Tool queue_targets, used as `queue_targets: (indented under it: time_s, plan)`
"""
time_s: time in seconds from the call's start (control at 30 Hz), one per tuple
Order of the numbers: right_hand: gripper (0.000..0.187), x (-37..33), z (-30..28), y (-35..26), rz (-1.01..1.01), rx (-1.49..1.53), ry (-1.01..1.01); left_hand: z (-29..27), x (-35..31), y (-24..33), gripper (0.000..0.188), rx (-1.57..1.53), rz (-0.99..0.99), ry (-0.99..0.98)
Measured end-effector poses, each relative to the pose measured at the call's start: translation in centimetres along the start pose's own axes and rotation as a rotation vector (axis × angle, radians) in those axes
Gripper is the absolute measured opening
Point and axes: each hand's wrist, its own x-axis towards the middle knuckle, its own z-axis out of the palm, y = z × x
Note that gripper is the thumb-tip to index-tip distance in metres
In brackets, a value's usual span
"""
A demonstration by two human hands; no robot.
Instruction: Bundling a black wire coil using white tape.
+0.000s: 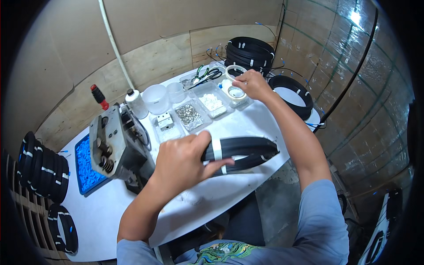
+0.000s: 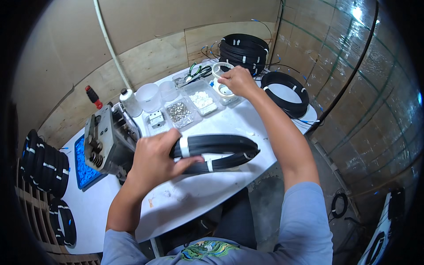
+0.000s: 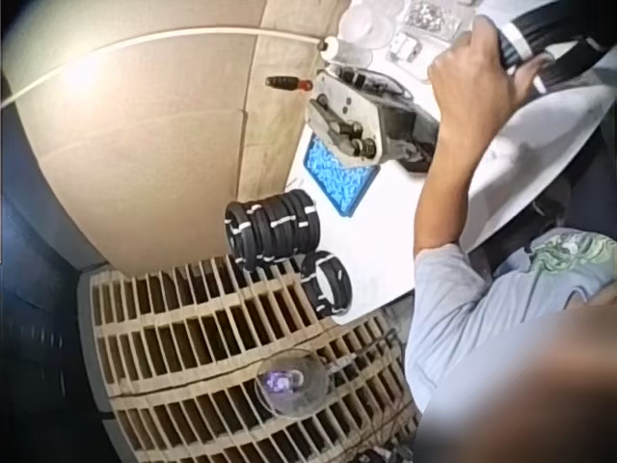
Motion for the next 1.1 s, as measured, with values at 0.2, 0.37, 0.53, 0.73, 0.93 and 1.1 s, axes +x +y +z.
queue_targets:
  time_s: [0.2, 0.37, 0.53, 0.73, 0.93, 1.1]
  plan:
    - [0.026, 0.0, 6.7, 5.1, 0.026, -0.201, -0.237, -1.0, -1.2, 0.4, 0.055, -0.047, -0.020, -0.051]
    - [0.027, -1.3, 8.6, 7.0, 0.175, -0.207, -0.455, -0.9, -0.7, 0.1, 0.057, -0.073, -0.066, -0.112]
    - [0.033, -2.7, 7.6, 5.2, -0.110, -0.239, 0.089, -0.2, 0.8, -1.2, 0.055, -0.076, -0.081, -0.039]
    - [0.046, -8.6, -1.7, -3.3, 0.322, 0.918, -0.129, 0.4, 1.8, -2.9, 0.056, -0.095, -0.207, -0.036]
    - [0.066, -16.9, -1.6, -8.8, 0.218, 1.091, 0.127, 0.3, 2.0, -3.6, 0.054, -0.059, -0.317, -0.061]
    - [0.048, -16.3, -2.6, -11.8, 0.254, 0.804, 0.079, 0.1, 2.3, -1.3, 0.061, -0.021, -0.236, -0.013]
